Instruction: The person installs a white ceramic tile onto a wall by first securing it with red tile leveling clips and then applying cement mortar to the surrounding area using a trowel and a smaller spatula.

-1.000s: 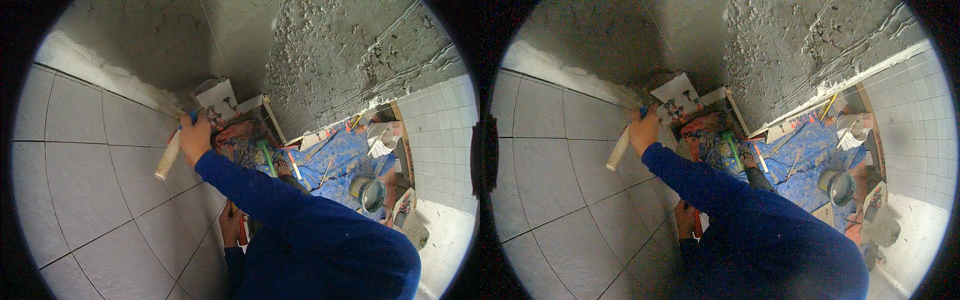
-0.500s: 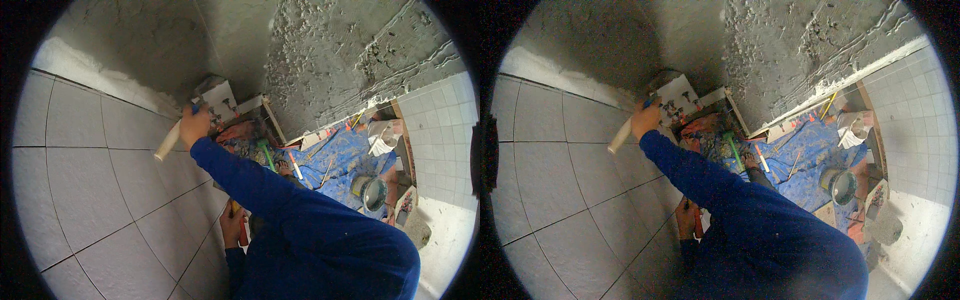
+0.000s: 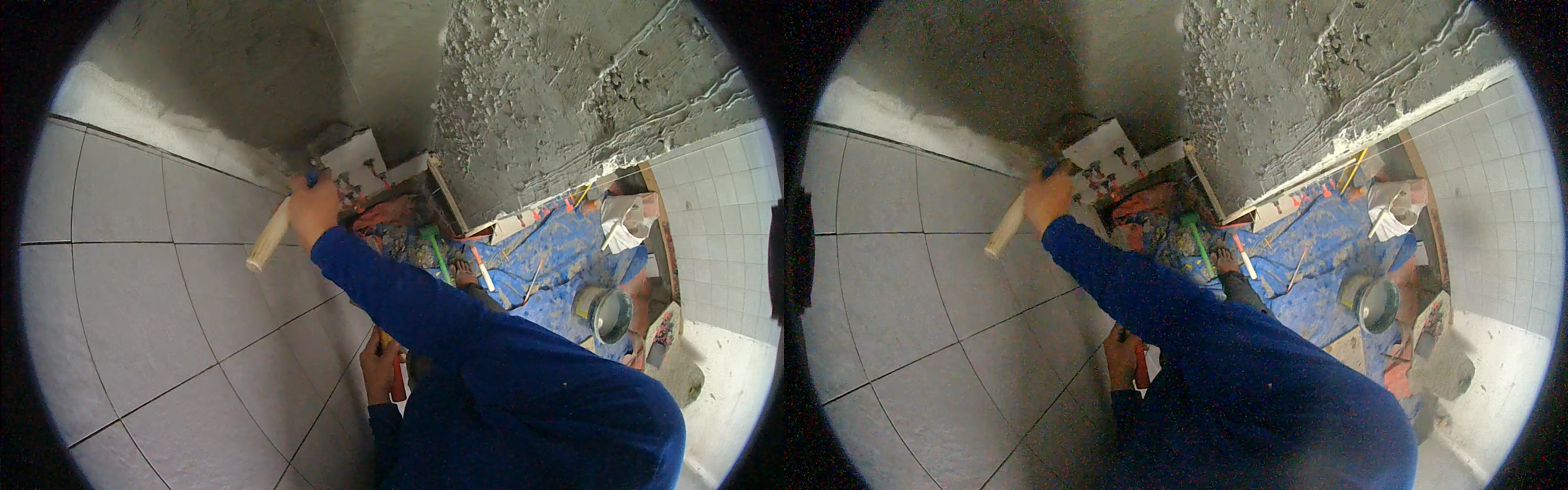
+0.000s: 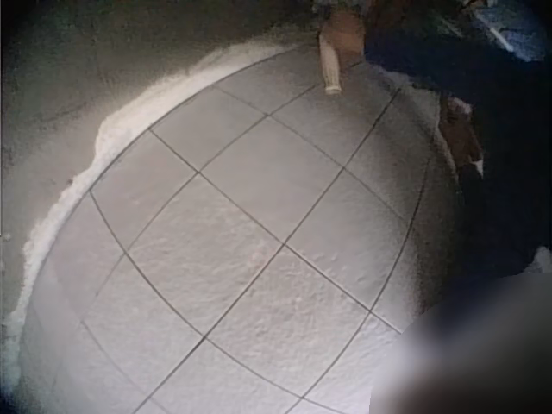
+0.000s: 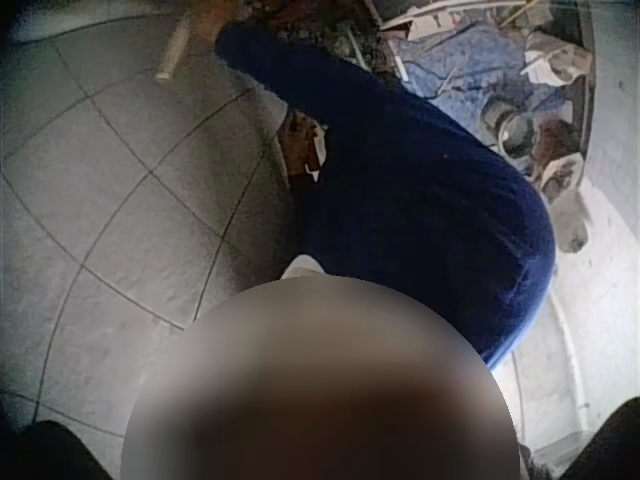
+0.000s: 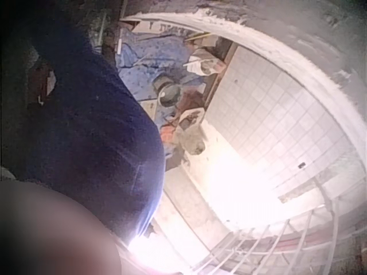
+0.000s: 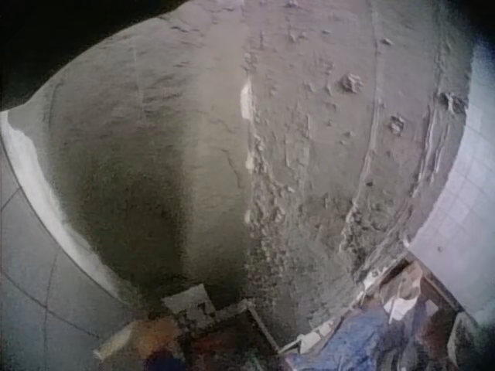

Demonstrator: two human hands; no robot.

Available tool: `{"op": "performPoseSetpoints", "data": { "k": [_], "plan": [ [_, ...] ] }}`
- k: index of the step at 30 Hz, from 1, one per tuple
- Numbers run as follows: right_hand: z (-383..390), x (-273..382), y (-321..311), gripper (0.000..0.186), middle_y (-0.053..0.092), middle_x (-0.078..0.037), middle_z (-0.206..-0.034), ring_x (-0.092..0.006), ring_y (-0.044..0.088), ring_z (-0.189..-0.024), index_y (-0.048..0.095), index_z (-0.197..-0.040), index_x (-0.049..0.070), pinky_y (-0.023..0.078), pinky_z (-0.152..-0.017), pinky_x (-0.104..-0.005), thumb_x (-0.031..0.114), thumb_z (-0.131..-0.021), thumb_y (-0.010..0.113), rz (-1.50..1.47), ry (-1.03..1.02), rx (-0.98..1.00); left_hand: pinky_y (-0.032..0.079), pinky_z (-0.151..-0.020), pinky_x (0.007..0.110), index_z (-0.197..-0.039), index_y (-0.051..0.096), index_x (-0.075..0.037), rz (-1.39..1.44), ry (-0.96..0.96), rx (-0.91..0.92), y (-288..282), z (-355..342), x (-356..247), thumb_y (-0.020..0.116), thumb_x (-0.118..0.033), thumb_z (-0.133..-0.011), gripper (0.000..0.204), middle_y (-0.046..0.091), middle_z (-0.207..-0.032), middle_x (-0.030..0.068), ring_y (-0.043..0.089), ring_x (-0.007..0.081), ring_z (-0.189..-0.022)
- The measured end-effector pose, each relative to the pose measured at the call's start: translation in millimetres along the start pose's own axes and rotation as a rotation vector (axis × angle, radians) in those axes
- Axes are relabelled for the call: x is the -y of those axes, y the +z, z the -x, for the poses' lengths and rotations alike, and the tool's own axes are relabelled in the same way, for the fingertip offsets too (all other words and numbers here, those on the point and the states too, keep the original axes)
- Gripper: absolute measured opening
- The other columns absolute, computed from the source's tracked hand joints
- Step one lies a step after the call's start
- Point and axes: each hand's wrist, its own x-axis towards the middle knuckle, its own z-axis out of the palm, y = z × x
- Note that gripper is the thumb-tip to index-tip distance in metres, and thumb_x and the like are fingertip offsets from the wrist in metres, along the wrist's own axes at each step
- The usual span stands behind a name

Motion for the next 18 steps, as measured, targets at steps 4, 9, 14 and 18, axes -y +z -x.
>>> {"op": "performPoseSetpoints", "data": {
  "k": [4, 9, 14, 18],
  "plan": [
    [7, 6, 6, 0.039, 0.070, -0.029, -0.095, -0.0475, 0.069, -0.087, 0.052, -0.124, -0.009, 0.053, -0.077, -0.0513, 0.012, -0.093, 0.063, -0.128, -0.022, -0.066, 0.057, -0.066, 0.029, -0.140, 0.056, 0.005, 0.012, 0.038, -0.010, 0, 1, -2, 0.061, -0.001, -0.091, 0.049, 0.067, -0.095, 0.0081, 0.064, 0.0151, -0.074],
    [6, 11, 3, 0.044, 0.069, -0.030, -0.097, -0.0459, 0.069, -0.088, 0.048, -0.128, -0.011, 0.053, -0.076, -0.0503, 0.011, -0.092, 0.062, -0.092, -0.052, -0.058, 0.056, -0.065, 0.031, -0.123, 0.062, 0.005, 0.028, -0.022, 0.002, 1, 1, -3, 0.058, 0.001, -0.090, 0.033, 0.065, -0.090, 0.0080, 0.064, 0.0157, -0.070],
    [12, 13, 16, 0.056, 0.069, -0.032, -0.100, -0.0439, 0.070, -0.092, 0.045, -0.135, -0.014, 0.054, -0.079, -0.0463, 0.016, -0.093, 0.065, 0.155, -0.162, -0.223, 0.058, -0.063, 0.033, -0.109, 0.063, 0.002, -0.137, 0.023, -0.036, 1, 3, -8, 0.055, 0.003, -0.090, 0.020, 0.063, -0.085, 0.0075, 0.065, 0.0175, -0.067],
    [14, 10, 17, 0.053, 0.069, -0.032, -0.098, -0.0471, 0.068, -0.091, 0.042, -0.133, -0.017, 0.053, -0.080, -0.0498, 0.008, -0.091, 0.062, 0.129, -0.222, -0.194, 0.058, -0.061, 0.034, -0.107, 0.063, 0.002, -0.168, 0.014, -0.056, 0, 7, -11, 0.053, 0.004, -0.091, 0.019, 0.063, -0.084, 0.0081, 0.066, 0.0193, -0.066]
  ]
}}
